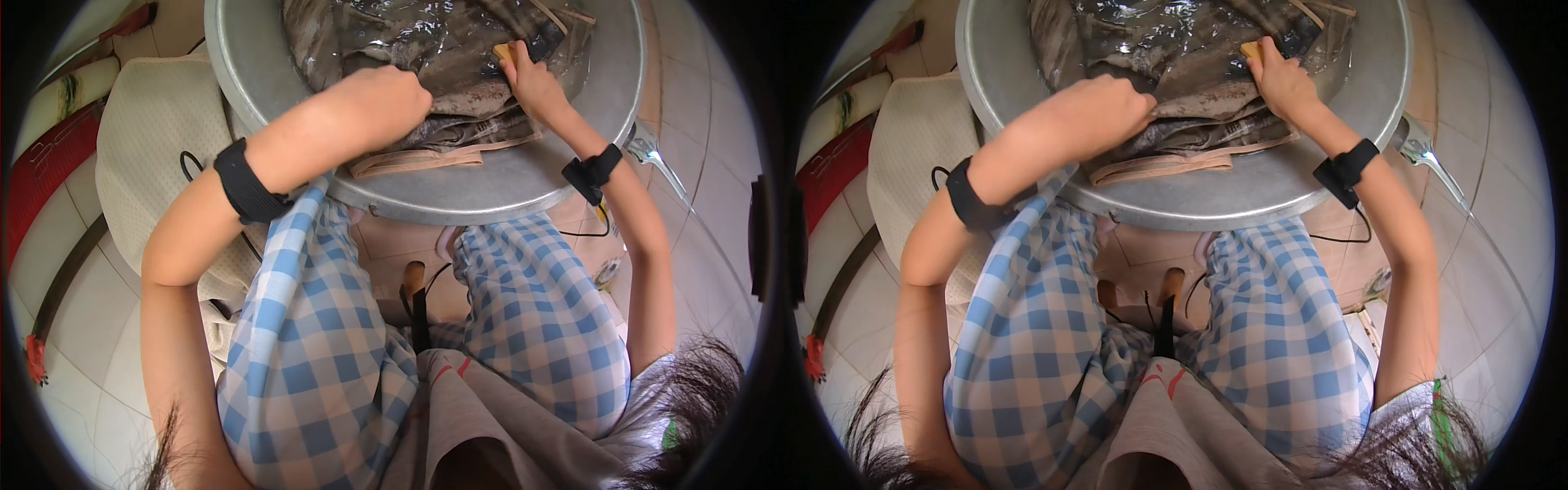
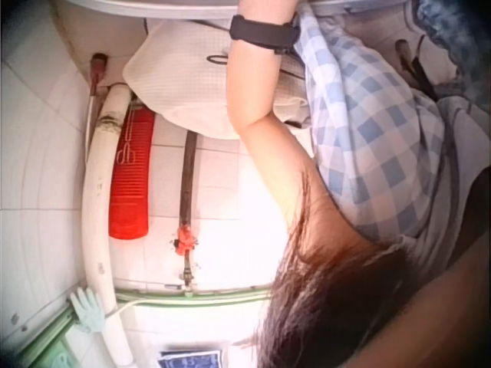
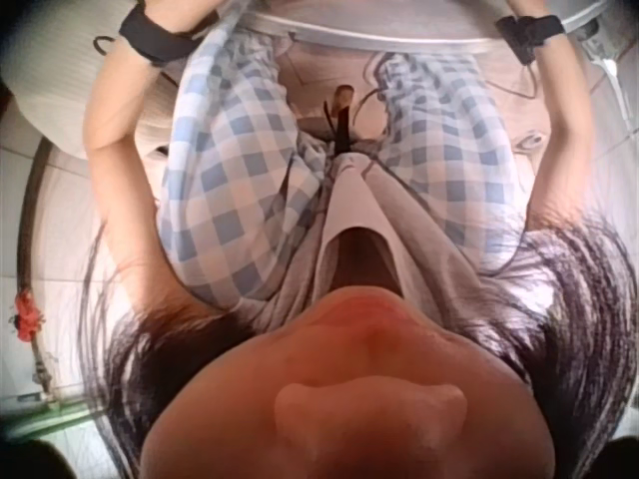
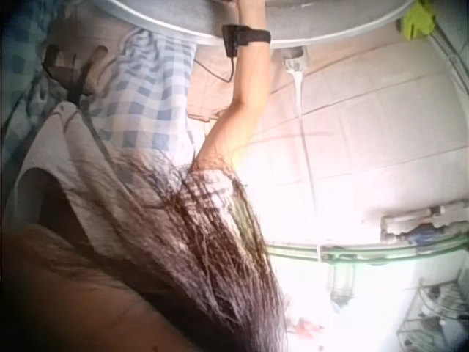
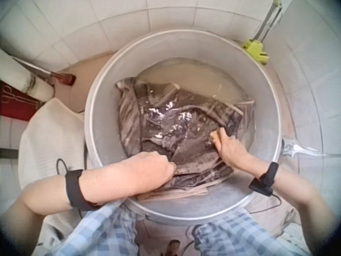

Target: The recorder is scrubbing a large piece of cloth with a brush in a basin of soapy water.

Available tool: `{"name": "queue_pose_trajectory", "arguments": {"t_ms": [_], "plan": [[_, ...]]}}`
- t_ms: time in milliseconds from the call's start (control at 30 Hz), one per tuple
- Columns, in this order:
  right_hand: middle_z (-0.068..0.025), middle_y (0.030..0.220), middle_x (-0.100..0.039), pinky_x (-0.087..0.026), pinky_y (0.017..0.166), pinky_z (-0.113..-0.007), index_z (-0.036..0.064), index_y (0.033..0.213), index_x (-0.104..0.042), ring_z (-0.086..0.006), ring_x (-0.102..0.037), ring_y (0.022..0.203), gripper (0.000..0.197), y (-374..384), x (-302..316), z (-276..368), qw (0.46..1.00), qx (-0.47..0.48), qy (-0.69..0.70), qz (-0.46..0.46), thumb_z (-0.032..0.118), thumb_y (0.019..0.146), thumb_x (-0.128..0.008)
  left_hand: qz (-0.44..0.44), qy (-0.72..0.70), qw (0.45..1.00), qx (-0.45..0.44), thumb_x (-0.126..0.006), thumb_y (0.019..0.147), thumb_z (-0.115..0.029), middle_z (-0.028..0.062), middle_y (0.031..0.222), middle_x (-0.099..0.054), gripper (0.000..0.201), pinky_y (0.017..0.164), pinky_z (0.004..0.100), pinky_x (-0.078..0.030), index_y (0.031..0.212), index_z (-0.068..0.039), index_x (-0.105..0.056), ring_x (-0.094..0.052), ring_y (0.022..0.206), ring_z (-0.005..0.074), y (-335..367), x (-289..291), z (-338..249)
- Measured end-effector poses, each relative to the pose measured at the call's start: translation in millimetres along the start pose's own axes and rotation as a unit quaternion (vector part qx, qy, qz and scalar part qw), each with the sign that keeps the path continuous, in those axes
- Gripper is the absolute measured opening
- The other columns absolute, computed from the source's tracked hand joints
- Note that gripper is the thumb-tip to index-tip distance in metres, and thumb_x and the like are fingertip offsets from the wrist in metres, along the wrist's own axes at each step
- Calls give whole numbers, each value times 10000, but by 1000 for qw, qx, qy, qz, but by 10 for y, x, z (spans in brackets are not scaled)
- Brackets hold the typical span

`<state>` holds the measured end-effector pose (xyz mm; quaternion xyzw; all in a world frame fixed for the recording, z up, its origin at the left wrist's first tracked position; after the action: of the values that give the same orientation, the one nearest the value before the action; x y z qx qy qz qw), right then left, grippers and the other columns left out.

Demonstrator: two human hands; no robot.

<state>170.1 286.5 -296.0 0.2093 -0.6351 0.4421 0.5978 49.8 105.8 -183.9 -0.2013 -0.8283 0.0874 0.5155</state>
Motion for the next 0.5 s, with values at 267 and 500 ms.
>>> {"name": "queue_pose_trajectory", "arguments": {"t_ms": [267, 500], "plan": [[-271, 985, -617, -448, 795, -488, 85, 1243, -323, -450, -593, 911, 369, -439, 587, 1494, 906, 123, 375, 150, 354, 992, -337, -42, -74, 996, -10, -614, 836, -178, 179, 740, -634, 179, 686, 448, -509, 973, -65, -597, -623, 757, 367, -132, 305, 64], [-293, 875, -606, -515, 665, -497, 167, 1257, -365, -460, -617, 771, 416, -79, -32, 511, 996, 45, 34, 62, 457, 958, -384, -47, -128, 988, -69, -584, 858, -202, 150, 700, -601, 155, 636, 432, -450, 872, -50, -556, -588, 714, 359, 17, 385, 211]]}}
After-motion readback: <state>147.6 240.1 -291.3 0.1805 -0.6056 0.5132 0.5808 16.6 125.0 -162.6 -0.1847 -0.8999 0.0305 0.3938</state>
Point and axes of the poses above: each hand's wrist, its own y-axis towards the middle knuckle, its own x-axis out of the back of the hand, z = x × y, the point moved 8 cm from there along y, towards the middle knuckle
